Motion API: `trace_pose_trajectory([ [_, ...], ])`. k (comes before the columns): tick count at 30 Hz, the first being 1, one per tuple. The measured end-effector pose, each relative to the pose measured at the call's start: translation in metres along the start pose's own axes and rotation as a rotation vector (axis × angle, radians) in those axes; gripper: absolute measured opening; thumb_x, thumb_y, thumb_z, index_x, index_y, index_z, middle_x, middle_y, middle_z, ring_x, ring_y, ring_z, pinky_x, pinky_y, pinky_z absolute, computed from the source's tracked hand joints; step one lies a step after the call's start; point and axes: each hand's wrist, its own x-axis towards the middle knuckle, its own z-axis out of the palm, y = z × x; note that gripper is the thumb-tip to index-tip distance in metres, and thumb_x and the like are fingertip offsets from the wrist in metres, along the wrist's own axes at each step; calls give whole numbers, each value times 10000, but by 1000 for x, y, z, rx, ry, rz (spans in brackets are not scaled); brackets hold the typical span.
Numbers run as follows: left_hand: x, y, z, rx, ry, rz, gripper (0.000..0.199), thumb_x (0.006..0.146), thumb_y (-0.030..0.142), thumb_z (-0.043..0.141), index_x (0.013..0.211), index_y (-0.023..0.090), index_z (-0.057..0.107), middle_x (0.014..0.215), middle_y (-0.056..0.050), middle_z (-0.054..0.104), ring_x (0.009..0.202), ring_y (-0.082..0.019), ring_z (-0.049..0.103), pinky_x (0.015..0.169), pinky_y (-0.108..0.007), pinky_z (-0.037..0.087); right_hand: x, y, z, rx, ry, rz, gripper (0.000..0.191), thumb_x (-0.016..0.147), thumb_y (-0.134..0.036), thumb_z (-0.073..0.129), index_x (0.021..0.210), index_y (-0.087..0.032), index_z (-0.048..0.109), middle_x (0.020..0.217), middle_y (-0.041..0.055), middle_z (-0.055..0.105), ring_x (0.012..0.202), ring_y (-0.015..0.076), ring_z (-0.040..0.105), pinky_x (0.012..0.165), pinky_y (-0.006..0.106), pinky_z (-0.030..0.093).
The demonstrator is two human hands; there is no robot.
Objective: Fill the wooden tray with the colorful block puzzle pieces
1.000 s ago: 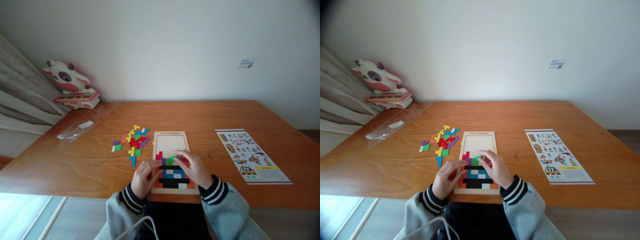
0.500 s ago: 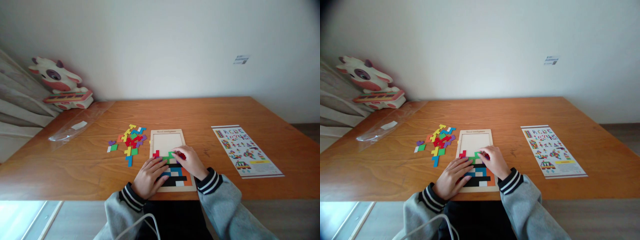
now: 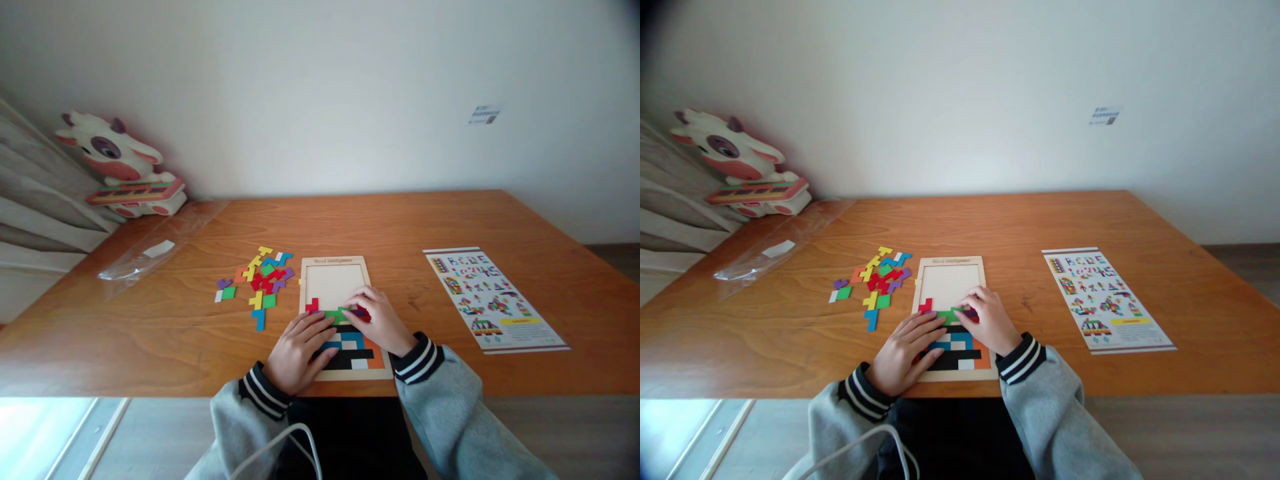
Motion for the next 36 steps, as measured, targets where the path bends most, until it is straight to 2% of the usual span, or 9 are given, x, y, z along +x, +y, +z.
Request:
trace_pose_trajectory([
  [16,0,1,0,7,35,13,271,980,312,554,1193,205,682,1219,-109,719,1217,-261,626,1051,-469,513,-1,-2,0,-28,12,-28,43,911,-276,678,894,-247,704,956,42,681,939,213,643,864,384,468],
  [27,0,1,-1,33,20,20,264,989,327,545,1184,219,686,1240,-96,710,1219,-261,615,1024,-465,520,-2,-2,1,-18,23,-27,64,896,-306,706,891,-245,689,954,43,662,950,225,633,869,392,467],
  [36,-1,3,0,1,58,-8,251,987,335,550,1159,220,692,1219,-85,719,1184,-261,627,989,-447,520,-3,-4,-5,-63,94,-19,124,976,-294,560,933,-234,659,968,59,677,928,231,627,857,395,445],
])
